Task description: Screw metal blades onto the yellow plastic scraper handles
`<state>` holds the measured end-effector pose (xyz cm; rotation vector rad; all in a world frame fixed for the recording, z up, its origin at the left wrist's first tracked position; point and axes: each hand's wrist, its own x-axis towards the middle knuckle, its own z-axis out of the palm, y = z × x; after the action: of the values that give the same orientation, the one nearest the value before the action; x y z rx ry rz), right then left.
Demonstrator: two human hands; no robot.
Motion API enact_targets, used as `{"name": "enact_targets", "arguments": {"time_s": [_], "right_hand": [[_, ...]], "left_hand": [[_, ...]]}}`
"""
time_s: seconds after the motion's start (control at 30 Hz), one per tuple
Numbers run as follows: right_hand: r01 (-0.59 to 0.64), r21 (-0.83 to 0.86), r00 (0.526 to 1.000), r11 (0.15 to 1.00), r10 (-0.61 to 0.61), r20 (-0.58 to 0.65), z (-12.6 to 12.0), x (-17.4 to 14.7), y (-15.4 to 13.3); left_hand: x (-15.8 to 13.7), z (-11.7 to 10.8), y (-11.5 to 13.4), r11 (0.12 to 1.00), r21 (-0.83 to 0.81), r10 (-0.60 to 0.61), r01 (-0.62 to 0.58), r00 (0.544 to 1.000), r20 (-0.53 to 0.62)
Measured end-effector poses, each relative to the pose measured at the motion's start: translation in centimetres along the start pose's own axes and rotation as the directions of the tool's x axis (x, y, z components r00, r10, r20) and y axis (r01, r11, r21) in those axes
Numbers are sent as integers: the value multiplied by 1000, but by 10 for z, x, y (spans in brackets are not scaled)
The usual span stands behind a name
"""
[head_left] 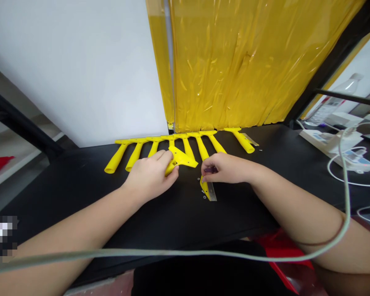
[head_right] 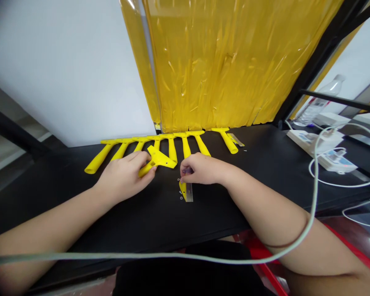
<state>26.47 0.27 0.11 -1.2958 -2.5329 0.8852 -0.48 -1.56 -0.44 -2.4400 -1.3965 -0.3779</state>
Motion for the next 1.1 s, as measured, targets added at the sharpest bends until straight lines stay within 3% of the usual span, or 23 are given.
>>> {"name": "enact_targets", "arguments": {"time_s": [0.07, 0.13, 0.23, 0.3, 0.43, 0.63, 0.77, 0.87, 1.1], "right_hand": [[1, -10, 1000, 1000, -2, -14, -6, -2, 5], [-1, -10, 999, 1000, 0, -51, -13, -4, 10], [-26, -13, 992, 1000, 24, -122, -22, -6, 18], [-41, -11, 989, 999, 39, -145, -25, -7, 21], [-72, -38, 991, 997, 67, -115, -29, -9, 23], [-80, -91, 996, 993, 77, -34, -37, -17, 29], [-38, 28, 992, 999, 42, -117, -41, -41, 40], [-26, 26, 981, 999, 31, -193, -36, -69, 60], [-96, -82, 886, 992, 48, -460, -8, -131, 131]], "left_hand": [[1, -1, -3, 999, 5, 51, -52, 998, 19], [2, -2, -7, 981, -7, 194, -194, 977, 92], [5, -8, -14, 899, -101, 438, -426, 869, 231], [7, -12, -18, 865, -180, 501, -468, 822, 270], [8, -19, -20, 856, -278, 509, -435, 801, 315], [4, -14, -10, 854, -266, 514, -447, 800, 310], [5, -10, -2, 862, -213, 507, -461, 802, 316], [6, -11, 7, 870, -172, 493, -462, 808, 324], [11, -14, 34, 876, -130, 478, -464, 809, 342]]}}
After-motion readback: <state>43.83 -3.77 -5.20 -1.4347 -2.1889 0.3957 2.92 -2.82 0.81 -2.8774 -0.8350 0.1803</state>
